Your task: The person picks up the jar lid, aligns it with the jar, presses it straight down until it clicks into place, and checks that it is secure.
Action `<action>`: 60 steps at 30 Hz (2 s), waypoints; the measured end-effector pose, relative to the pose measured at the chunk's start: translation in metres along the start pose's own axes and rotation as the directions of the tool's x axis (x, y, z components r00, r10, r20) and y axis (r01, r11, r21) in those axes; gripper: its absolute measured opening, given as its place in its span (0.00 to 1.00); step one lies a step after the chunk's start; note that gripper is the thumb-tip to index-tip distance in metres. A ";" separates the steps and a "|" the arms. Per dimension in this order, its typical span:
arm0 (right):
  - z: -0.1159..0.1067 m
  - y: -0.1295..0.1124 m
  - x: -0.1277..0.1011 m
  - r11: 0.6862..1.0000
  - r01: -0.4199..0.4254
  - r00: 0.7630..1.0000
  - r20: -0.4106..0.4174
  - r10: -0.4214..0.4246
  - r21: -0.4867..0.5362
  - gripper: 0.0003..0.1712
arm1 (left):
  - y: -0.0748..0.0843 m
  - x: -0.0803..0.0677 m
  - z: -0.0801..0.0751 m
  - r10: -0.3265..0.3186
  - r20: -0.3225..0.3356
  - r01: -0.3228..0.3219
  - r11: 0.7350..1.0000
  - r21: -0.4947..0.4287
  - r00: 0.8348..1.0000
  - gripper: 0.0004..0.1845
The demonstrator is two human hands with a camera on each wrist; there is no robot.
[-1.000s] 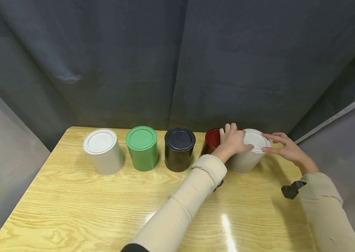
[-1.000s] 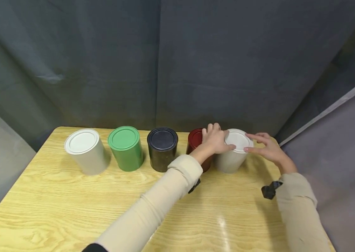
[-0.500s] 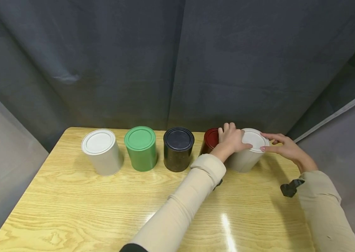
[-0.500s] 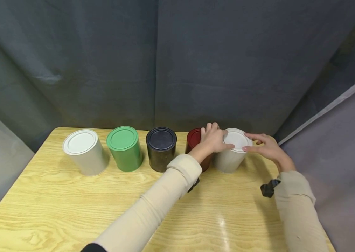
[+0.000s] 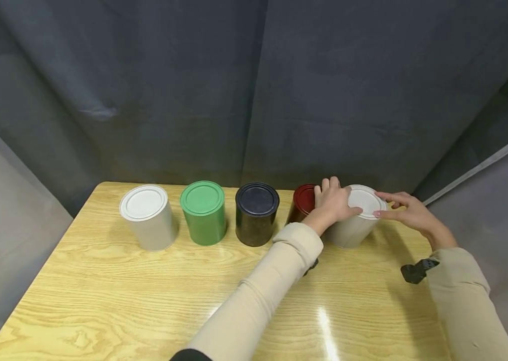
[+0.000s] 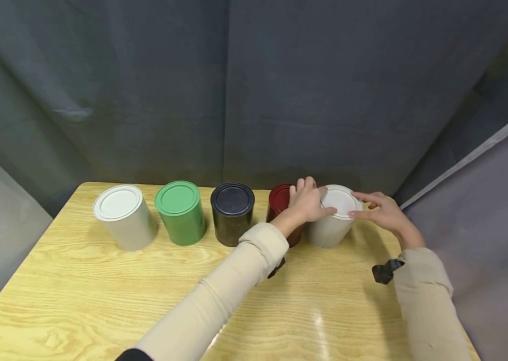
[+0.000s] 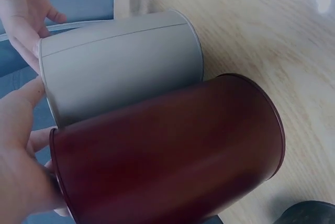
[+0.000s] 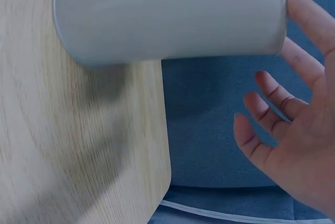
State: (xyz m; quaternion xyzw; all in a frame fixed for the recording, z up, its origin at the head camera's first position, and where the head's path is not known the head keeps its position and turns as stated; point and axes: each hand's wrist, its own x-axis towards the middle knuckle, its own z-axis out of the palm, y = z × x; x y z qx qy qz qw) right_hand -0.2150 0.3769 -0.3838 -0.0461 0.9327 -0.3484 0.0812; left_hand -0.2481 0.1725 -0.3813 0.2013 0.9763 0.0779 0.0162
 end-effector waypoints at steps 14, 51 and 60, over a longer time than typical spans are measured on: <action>0.018 -0.004 -0.017 0.998 0.041 0.925 -0.380 -0.021 0.044 0.25 | -0.025 -0.009 -0.001 0.054 -0.280 -0.131 0.955 -0.266 0.958 0.17; 0.133 -0.024 -0.056 0.940 0.266 0.793 -0.602 -0.090 0.211 0.04 | -0.105 -0.125 0.033 0.099 -0.597 -0.500 0.664 -0.556 0.796 0.04; 0.143 -0.008 -0.060 0.934 0.290 0.811 -0.572 -0.123 0.209 0.05 | -0.142 -0.149 0.042 0.054 -0.611 -0.498 0.638 -0.588 0.790 0.05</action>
